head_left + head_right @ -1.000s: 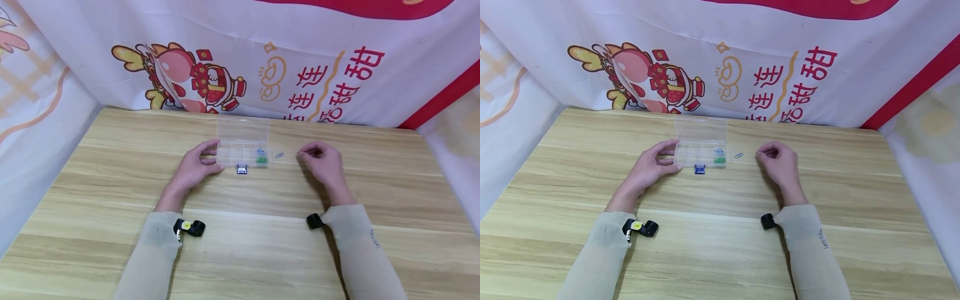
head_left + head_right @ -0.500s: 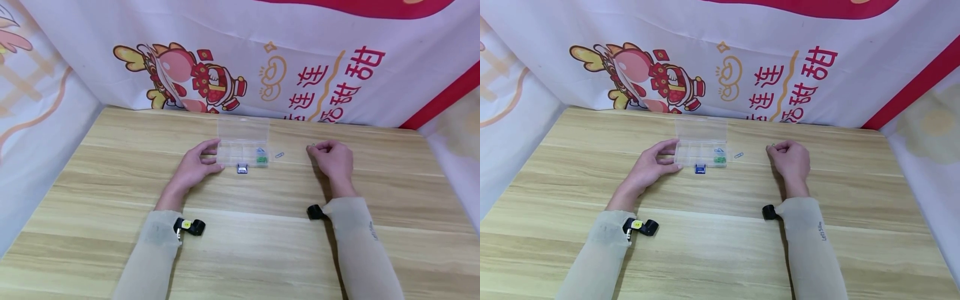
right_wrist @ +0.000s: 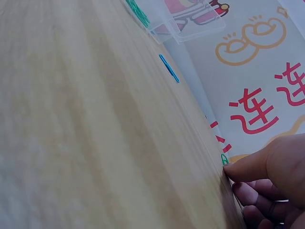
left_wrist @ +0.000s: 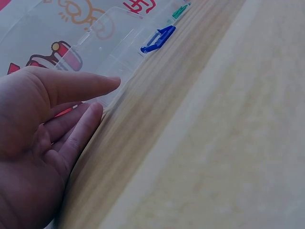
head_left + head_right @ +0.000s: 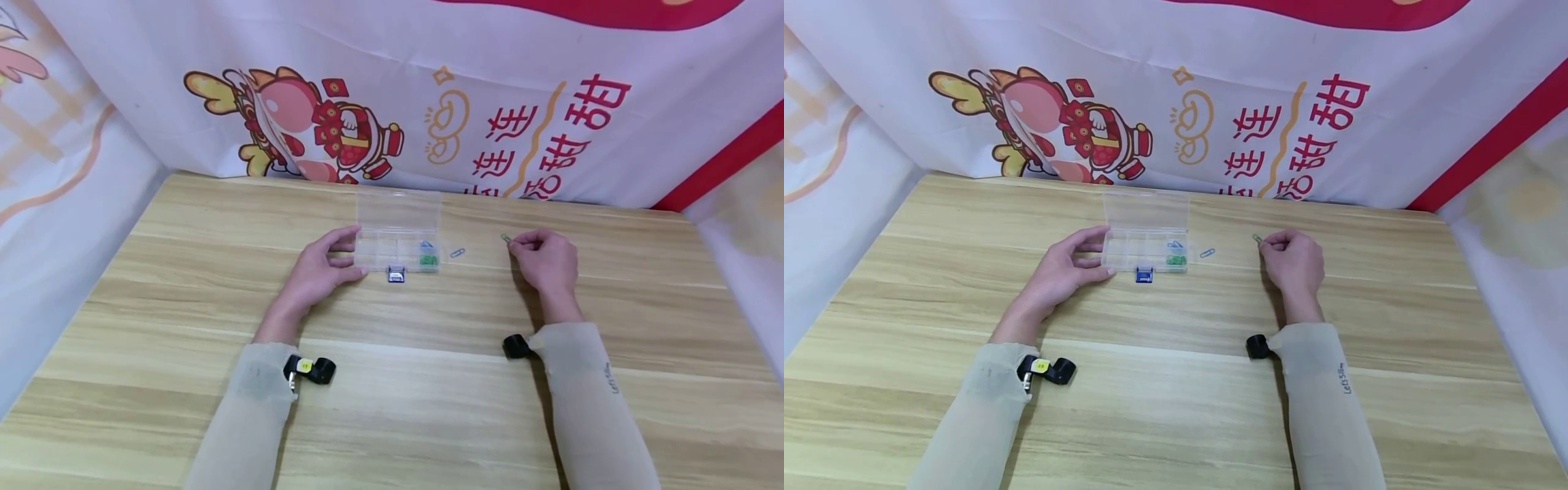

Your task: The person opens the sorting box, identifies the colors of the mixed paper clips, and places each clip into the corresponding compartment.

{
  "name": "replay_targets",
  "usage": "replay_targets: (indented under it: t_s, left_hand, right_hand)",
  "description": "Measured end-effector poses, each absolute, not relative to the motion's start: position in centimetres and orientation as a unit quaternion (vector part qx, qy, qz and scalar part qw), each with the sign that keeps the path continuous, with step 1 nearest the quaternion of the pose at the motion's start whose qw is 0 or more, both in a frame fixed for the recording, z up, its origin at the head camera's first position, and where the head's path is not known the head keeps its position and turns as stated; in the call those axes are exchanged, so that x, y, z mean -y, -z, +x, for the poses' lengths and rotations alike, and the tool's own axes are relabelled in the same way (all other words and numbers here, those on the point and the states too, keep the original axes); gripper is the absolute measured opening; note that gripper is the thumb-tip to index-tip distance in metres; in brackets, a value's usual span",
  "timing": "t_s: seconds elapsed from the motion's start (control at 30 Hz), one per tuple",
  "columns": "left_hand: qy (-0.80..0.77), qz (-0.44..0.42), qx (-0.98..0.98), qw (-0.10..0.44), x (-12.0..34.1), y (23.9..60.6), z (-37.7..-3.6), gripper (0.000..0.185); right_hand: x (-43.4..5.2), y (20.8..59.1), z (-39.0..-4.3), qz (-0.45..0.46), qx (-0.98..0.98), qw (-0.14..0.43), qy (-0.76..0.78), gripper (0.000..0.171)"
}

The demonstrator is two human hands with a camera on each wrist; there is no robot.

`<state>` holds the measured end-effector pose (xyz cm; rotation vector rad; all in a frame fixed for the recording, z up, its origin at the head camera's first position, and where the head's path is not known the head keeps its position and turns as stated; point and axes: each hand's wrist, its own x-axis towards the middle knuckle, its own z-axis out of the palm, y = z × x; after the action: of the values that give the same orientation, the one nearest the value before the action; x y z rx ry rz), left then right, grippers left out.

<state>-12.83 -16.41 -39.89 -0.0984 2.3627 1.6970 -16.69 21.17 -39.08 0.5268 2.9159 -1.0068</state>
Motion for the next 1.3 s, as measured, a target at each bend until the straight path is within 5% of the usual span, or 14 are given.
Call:
replay_targets:
  t_s: [0.9,1.3]
  left_hand:
    - [-0.582,-0.031,-0.805,0.115,16.4,40.1,-12.7,0.08]
    - [-0.584,-0.03,-0.803,0.114,16.5,40.1,-12.8,0.081]
  right_hand:
    - [-21.6,39.8,-16.4,0.144,-0.888,-0.019,0.436,0.027]
    - [-20.7,37.7,-15.9,0.089,-0.901,0.037,0.423,0.024]
